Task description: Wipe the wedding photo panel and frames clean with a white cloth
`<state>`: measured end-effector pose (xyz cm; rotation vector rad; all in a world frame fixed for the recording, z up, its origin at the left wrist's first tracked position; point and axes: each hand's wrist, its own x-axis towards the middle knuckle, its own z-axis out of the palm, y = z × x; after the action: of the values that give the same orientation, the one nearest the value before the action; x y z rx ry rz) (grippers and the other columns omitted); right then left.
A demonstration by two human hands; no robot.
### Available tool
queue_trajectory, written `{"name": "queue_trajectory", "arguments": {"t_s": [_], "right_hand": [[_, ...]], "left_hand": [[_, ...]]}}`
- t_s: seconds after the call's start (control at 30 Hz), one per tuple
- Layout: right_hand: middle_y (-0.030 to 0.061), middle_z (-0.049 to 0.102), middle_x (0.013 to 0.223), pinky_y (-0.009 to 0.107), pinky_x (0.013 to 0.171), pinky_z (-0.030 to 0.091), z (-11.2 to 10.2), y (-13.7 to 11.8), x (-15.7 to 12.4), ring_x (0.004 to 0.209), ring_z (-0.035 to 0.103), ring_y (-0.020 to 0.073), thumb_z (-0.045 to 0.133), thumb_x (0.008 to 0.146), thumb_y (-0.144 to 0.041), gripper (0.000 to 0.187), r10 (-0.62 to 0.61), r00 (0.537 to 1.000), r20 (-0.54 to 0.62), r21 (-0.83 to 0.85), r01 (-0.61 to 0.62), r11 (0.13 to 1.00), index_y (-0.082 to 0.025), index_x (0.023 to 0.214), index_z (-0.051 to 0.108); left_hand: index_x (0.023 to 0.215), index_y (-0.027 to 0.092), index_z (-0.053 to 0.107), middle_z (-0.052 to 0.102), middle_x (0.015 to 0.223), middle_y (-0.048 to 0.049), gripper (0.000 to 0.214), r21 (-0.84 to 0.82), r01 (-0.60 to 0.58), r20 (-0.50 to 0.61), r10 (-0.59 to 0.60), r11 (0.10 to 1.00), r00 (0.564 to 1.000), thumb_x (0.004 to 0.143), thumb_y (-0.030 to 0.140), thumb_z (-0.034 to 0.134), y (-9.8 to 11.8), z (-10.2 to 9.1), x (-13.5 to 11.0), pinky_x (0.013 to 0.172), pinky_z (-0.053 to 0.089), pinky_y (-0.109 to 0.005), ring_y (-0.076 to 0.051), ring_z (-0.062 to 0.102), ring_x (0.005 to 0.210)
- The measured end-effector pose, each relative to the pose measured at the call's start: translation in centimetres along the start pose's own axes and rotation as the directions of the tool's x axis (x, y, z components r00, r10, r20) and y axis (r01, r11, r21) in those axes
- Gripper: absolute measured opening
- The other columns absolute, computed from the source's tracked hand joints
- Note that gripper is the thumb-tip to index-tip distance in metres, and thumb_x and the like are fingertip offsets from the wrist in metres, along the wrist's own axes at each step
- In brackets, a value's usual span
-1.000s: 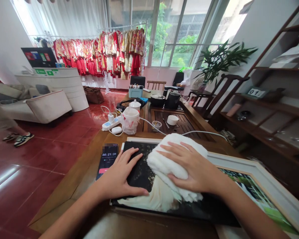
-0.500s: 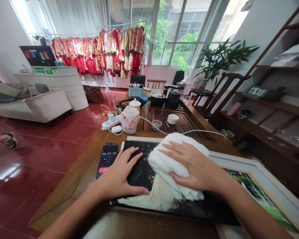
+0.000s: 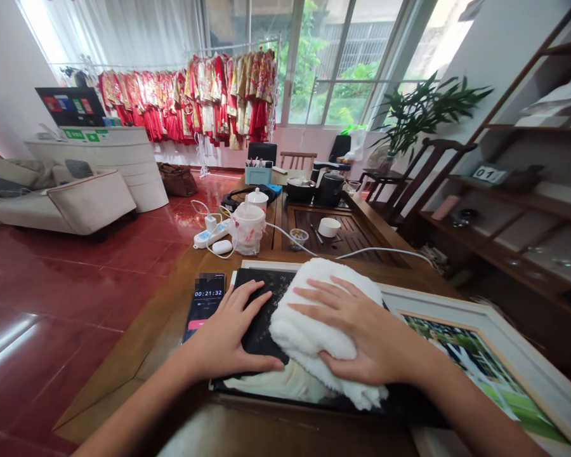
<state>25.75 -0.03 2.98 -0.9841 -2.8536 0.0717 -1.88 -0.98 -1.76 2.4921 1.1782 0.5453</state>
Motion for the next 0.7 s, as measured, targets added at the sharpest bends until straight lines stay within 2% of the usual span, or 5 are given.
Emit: {"name": "queue_trajectory", "arguments": {"t_s": [0.2,0.3,0.6,0.7], "right_hand": [[0.0084,0.045,0.149,0.059,0.109,0.029,0.3,3.0,-0.7,0.136,0.039,0.0329,0.062,0.078,-0.038,0.072,0.093,0.992,-0.085,-0.062,-0.099,0.993,-0.031,0.146,0.039],[0.0099,0.046,0.147,0.059,0.109,0.03,0.3,3.4,-0.9,0.136,0.04,0.0329,0.061,0.08,-0.039,0.07,0.108,0.989,-0.102,-0.08,-0.116,0.99,-0.029,0.145,0.04],[0.0005,0.039,0.153,0.062,0.113,0.018,-0.1,-0.6,0.2,0.14,0.032,0.0316,0.062,0.074,-0.038,0.077,-0.011,1.0,0.024,-0.001,0.011,1.0,-0.037,0.146,0.036],[0.0006,0.037,0.153,0.061,0.113,0.017,-0.1,-0.9,0.3,0.14,0.033,0.0312,0.061,0.074,-0.038,0.076,-0.023,0.999,0.04,0.02,0.022,1.0,-0.037,0.145,0.036]], "left_hand": [[0.149,0.022,0.034,0.026,0.156,-0.013,0.096,0.002,-0.003,-0.006,0.003,1.0,1.0,0.073,0.074,0.064,0.2,-0.2,0.0,0.117,0.024,-0.055,-0.035,0.024,0.144],[0.148,0.024,0.035,0.028,0.155,-0.0122,0.095,-0.007,-0.009,-0.025,0.009,1.0,1.0,0.072,0.073,0.065,0.2,-0.3,-0.1,0.116,0.024,-0.055,-0.036,0.026,0.143],[0.149,0.021,0.034,0.026,0.156,-0.014,0.098,0.004,0.002,-0.003,-0.002,1.0,1.0,0.072,0.075,0.063,0.0,-0.1,0.0,0.117,0.022,-0.057,-0.036,0.024,0.144],[0.149,0.021,0.032,0.025,0.157,-0.0145,0.099,0.014,0.007,0.009,-0.007,1.0,1.0,0.073,0.075,0.062,0.0,0.0,0.0,0.117,0.021,-0.057,-0.036,0.022,0.144]]}}
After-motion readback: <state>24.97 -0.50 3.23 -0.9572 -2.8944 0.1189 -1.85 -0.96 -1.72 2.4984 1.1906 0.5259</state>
